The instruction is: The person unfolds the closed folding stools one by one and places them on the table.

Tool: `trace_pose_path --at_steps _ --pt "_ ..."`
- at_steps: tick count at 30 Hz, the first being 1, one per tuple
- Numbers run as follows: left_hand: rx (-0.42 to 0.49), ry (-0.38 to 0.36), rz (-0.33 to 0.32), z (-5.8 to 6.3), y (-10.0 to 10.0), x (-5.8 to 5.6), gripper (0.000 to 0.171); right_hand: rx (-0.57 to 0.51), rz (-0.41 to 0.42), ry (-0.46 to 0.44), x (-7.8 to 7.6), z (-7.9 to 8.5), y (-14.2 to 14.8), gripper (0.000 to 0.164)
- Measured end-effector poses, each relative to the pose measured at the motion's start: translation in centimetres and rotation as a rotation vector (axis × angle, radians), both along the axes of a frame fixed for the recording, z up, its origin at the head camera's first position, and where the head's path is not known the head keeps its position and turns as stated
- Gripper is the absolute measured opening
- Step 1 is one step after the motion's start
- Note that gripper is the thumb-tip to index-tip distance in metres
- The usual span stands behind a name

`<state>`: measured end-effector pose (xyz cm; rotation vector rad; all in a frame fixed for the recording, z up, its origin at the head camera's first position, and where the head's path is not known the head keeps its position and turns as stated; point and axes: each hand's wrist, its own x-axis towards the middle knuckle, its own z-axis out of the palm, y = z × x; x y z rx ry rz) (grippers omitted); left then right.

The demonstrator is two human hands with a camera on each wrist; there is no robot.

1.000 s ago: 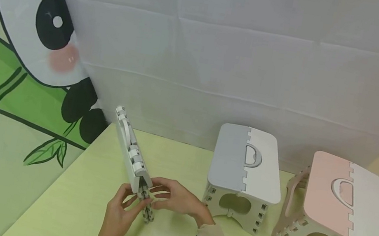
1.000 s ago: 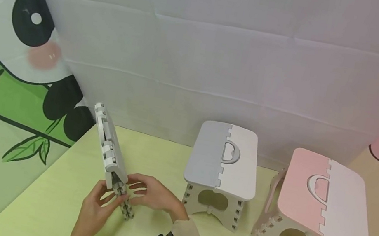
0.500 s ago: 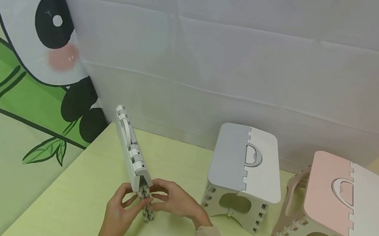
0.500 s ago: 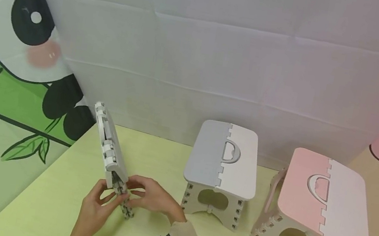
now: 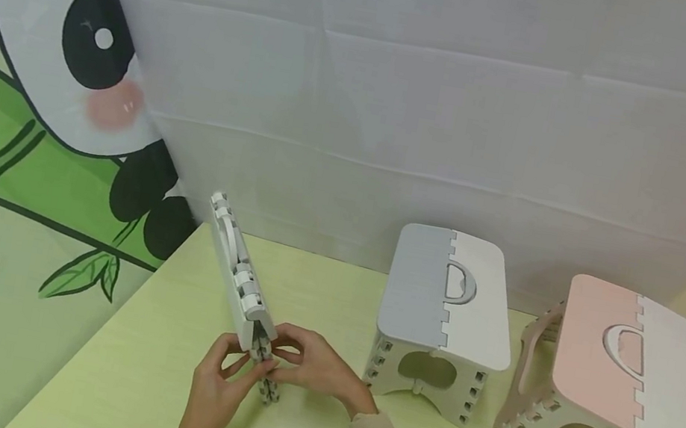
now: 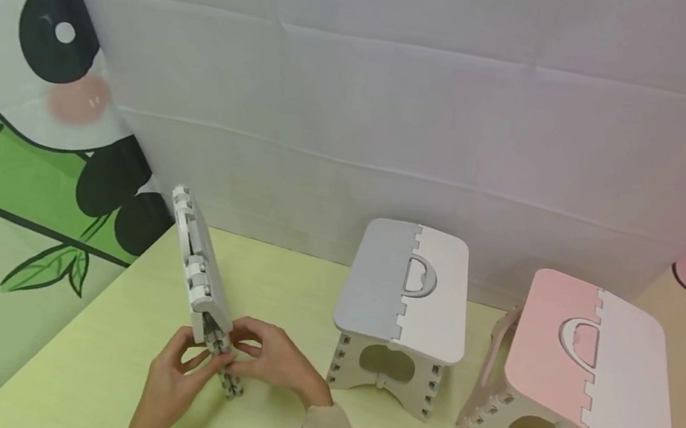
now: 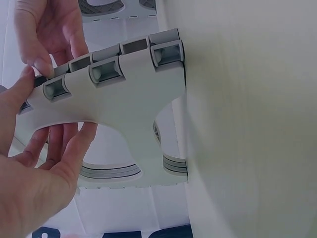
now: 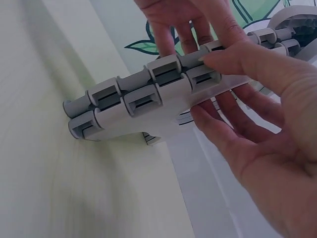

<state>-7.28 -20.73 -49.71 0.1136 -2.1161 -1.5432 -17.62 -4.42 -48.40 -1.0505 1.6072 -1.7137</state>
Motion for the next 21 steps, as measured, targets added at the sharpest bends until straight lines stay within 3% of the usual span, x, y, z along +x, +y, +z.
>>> trace_pose_path --at_steps 21 --pt "-0.031 -0.003 -0.002 -0.3 -0.2 0.0 0.045 -0.093 -0.02 0.057 0.1 -1.5 -0.5 0.058"
